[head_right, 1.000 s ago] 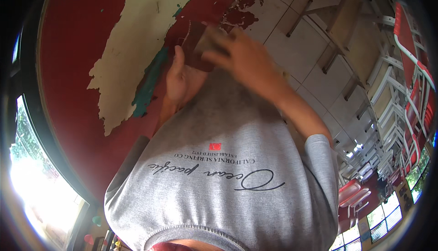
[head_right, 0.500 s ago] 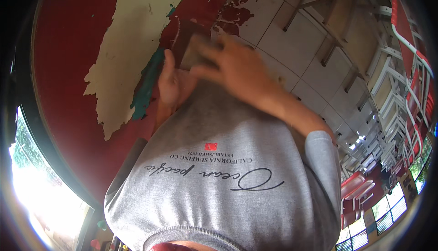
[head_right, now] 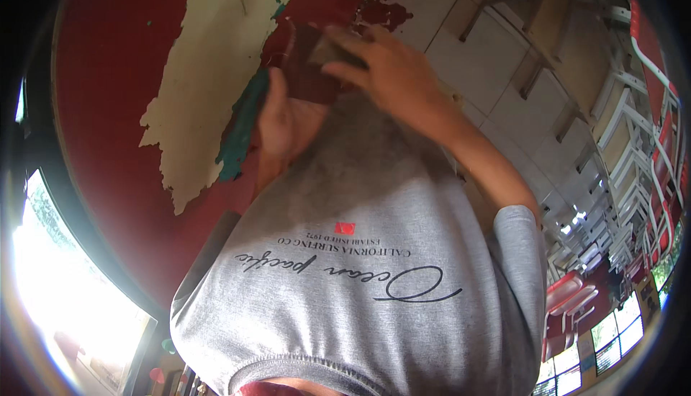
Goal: Scraping layers of old paint off a red wall using a putty knife and a secondary scraper tool.
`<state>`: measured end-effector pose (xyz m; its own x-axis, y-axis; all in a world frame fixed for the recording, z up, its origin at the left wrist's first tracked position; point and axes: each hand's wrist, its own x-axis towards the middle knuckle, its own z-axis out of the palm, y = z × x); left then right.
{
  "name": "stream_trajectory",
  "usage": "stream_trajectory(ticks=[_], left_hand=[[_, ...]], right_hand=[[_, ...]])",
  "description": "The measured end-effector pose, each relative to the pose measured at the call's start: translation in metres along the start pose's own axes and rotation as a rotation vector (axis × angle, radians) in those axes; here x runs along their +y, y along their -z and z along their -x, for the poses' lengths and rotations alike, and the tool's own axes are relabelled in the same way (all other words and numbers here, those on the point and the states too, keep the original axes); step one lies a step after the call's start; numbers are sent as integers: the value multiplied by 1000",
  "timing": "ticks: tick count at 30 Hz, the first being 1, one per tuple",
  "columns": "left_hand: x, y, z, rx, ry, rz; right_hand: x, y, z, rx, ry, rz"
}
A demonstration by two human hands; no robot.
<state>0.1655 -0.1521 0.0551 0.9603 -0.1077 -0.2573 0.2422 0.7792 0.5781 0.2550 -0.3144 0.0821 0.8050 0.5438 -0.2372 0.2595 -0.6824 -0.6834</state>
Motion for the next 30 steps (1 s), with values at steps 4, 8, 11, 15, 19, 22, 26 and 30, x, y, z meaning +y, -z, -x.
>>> stream_trajectory(ticks=[4, 8, 11, 15, 19, 22, 26, 30], left_hand=[[16, -27, -4, 141, -34, -5], [2, 10, -14, -117, -17, 33], [11, -10, -1, 70, 73, 2], [11, -4, -15, -24, 8, -3], [2, -6, -12, -105, 5, -26], [17, -11, -6, -42, 93, -20], [10, -23, -14, 6, 6, 18], [9, -27, -4, 32, 38, 11]], right_hand=[[-19, -4, 24, 44, 176, 25], [-17, 2, 12, 2, 68, -28], [-1, -15, 4, 10, 30, -59], [-24, -2, 23, -24, 120, -43], [-1, 0, -3, 11, -42, -73], [-15, 0, 20, -4, 141, -49], [-8, 5, 10, 35, 63, -42], [13, -6, -2, 25, -32, -40]])
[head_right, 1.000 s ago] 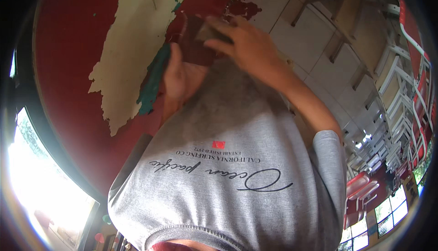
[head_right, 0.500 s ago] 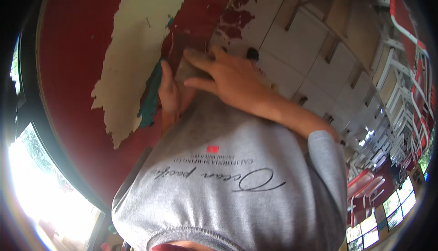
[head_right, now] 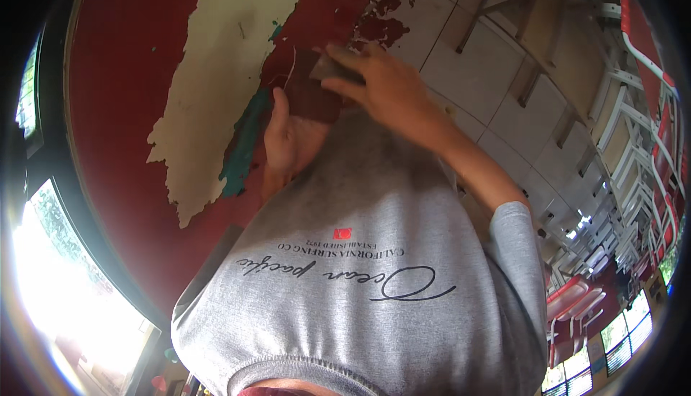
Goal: Scraping layers of old paint off a red wall using a putty knife and a secondary scraper tool.
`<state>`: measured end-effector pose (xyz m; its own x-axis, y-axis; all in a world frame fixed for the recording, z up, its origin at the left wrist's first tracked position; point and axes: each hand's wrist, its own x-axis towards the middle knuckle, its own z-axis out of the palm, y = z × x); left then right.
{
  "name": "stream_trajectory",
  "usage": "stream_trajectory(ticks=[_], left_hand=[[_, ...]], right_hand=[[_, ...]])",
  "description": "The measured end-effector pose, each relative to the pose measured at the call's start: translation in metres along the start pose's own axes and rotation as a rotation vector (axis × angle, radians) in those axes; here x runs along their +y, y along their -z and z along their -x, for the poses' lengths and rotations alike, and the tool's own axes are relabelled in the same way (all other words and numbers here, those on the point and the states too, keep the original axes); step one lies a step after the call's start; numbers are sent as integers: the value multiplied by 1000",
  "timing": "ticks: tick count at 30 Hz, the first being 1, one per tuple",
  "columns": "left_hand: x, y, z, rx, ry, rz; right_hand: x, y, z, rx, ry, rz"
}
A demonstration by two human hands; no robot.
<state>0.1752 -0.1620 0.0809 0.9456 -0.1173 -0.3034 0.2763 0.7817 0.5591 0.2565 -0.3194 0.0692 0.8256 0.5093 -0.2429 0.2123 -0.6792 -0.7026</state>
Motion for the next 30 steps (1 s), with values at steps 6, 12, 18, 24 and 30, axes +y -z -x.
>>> stream_trajectory(ticks=[6, 12, 18, 24, 30], left_hand=[[-1, 7, 2, -55, 82, -7], [-10, 1, -1, -155, 34, -20], [14, 0, -3, -83, -157, -5], [17, -14, 2, -119, -174, 37], [17, -22, 3, -171, -161, 76]], right_hand=[[-7, 13, 9, -25, -8, -5], [77, 5, -29, 113, 54, -251], [16, 55, 43, -247, -72, -1967], [-15, 45, 68, -458, 270, -2132], [-15, 49, 73, -421, 176, -2114]])
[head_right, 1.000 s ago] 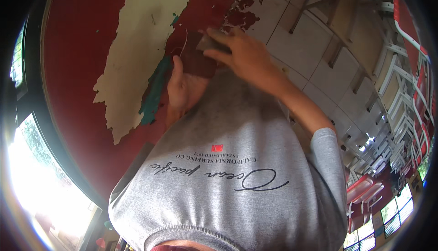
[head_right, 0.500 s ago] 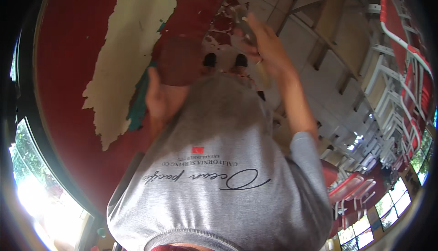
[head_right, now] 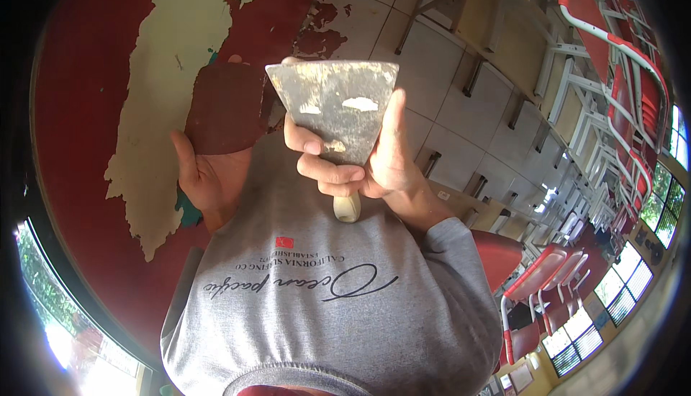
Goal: Scraping layers of old paint off a red wall using a putty knife and a secondary scraper tool.
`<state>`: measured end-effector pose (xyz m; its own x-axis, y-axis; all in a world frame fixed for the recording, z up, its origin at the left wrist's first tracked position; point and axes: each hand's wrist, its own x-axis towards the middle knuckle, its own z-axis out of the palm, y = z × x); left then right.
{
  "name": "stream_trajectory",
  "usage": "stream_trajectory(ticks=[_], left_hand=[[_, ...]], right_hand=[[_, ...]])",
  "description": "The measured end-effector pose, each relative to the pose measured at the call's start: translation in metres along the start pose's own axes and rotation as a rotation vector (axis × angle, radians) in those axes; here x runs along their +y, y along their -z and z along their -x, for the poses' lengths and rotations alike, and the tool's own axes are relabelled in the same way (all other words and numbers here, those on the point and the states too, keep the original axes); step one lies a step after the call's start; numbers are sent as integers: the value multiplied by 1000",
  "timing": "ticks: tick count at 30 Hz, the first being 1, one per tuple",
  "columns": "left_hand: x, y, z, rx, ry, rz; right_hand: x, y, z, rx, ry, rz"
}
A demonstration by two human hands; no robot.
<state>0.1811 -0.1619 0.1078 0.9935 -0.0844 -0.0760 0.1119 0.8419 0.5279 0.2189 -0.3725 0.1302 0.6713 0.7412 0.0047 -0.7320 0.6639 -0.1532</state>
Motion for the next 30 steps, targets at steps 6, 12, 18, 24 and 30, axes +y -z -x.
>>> stream_trajectory(ticks=[6, 12, 18, 24, 30], left_hand=[[-3, -6, -6, -39, 22, -73], [-16, -4, -9, -88, 39, -136], [-12, 0, -5, -161, 165, -77], [-15, -2, 1, -124, 188, -119], [-14, 3, 2, -217, 221, -161]], right_hand=[[3, -2, -3, 253, 16, -22], [9, 9, -17, 402, 333, 2012], [17, 3, -9, 278, 168, 2338], [18, 7, -10, 207, 127, 2428], [19, 6, -10, 198, 62, 2386]])
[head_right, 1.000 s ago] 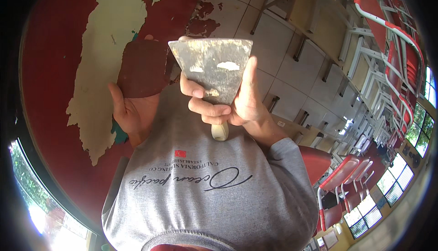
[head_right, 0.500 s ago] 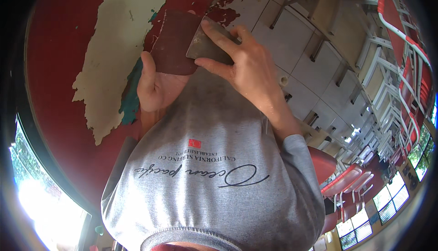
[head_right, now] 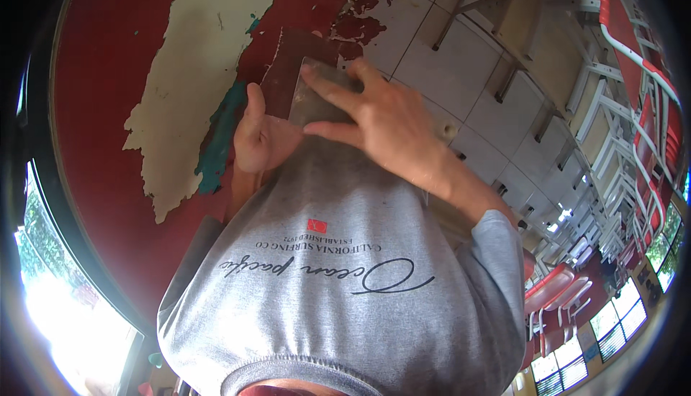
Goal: Scraping layers of old paint off a red wall using a putty knife and a secondary scraper tool.
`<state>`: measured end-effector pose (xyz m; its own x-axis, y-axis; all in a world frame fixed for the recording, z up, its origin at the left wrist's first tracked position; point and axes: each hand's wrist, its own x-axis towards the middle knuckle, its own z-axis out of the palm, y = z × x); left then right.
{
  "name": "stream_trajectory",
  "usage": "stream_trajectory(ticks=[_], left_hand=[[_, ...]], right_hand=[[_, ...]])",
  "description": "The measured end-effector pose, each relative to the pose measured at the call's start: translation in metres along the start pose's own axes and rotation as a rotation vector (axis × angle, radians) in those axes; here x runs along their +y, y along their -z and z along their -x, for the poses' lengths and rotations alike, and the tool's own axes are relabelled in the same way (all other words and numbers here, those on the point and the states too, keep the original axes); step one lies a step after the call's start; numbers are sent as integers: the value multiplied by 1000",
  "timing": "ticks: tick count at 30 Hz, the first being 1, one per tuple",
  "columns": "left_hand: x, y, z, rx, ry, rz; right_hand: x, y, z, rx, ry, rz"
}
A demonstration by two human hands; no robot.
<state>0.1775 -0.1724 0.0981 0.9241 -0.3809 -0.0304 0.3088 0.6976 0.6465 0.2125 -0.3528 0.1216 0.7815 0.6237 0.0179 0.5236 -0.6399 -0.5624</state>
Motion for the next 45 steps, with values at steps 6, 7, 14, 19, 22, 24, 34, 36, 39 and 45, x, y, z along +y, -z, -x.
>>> stream_trajectory(ticks=[6, 7, 14, 19, 22, 24, 34, 36, 39, 45], left_hand=[[-2, -1, 5, 73, 39, 44], [1, -1, 9, 161, 67, 101], [-2, 8, 8, 162, 41, 32], [0, 4, 13, 202, 55, 176], [-9, 13, 3, 43, -1, -96], [2, 7, 5, 69, 1, -83], [2, 4, -4, 39, -15, 4], [9, 6, 0, 38, -16, -24], [7, 6, -1, 8, -28, -48], [17, 11, 8, 331, -291, 136]], right_hand=[[-4, 5, -2, -78, -31, -58], [6, 3, -9, -75, -34, -62], [31, -5, -23, -14, -106, -112], [7, 0, -16, 7, 41, -102], [25, 8, -29, 9, -245, -208], [-3, 11, -12, -61, -16, -56], [23, 12, -34, -16, -148, -123], [5, 15, -17, -56, -31, -118], [27, 14, -21, 0, 9, -85], [46, 44, -11, -109, -185, -2080]])
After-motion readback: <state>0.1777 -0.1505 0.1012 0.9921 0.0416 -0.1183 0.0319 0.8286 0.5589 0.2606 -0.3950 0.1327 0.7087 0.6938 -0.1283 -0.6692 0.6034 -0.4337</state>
